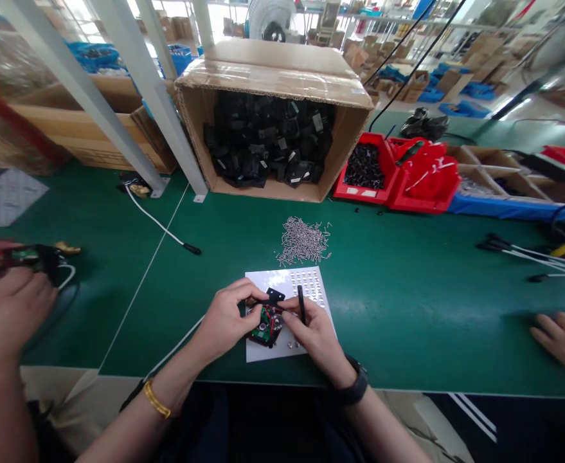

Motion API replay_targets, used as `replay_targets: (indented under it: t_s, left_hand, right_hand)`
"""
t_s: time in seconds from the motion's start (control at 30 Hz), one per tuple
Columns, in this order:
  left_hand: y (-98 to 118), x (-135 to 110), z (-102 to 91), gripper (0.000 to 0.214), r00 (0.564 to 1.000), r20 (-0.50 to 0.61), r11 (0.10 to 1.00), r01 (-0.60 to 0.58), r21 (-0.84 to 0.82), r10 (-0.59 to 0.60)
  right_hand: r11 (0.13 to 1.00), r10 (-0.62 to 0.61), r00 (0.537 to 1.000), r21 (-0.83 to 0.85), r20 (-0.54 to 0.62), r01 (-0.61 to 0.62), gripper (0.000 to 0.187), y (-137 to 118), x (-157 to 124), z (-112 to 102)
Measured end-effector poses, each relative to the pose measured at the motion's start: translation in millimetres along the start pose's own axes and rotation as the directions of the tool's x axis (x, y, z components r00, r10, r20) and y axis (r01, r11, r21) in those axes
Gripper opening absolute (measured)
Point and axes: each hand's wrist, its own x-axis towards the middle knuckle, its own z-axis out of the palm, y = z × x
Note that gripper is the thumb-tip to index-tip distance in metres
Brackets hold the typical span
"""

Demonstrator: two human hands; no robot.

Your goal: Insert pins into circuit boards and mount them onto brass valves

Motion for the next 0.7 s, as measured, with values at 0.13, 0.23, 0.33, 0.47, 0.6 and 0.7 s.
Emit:
replay_targets:
  t_s: [0.13,0.23,0.33,0.47,0.6,0.7]
  left_hand:
    - [1,4,4.3,0.005,1.000,-0.002,1.000,0.025,-0.007,-0.025]
    - [-1,7,6.1,0.008,0.998,0.011,0.992,0.064,-0.105,-0.063]
    - [-8,11,5.7,0.011,0.995,-0.015,0.977,0.095,-0.190,-0.100]
    - [-22,20,5.0,0.014,0.984,-0.072,0.957,0.141,-0.255,-0.164]
    - [-25,23,5.1,0.018,0.968,-0.153,0.935,0.141,-0.325,-0.199]
    - [-22,23,4.0,0.020,0.951,-0.151,0.922,0.208,-0.327,-0.269]
  right_hand:
    - [0.990,0.004,0.996,-0.143,0.088,0.009,0.007,-15,13,-5]
    - [0.970,0.056,0.984,-0.245,0.168,-0.013,0.011,-27,25,-8]
    - [0.950,0.088,0.967,-0.311,0.239,-0.010,0.019,-36,39,-9]
    - [0.934,0.097,0.959,-0.356,0.266,0.004,0.023,-43,60,-10]
    - [0.913,0.017,0.962,-0.396,0.272,0.095,0.021,-45,81,-28]
    - [0.828,-0.069,0.998,-0.558,-0.009,0.052,0.035,-46,108,-54]
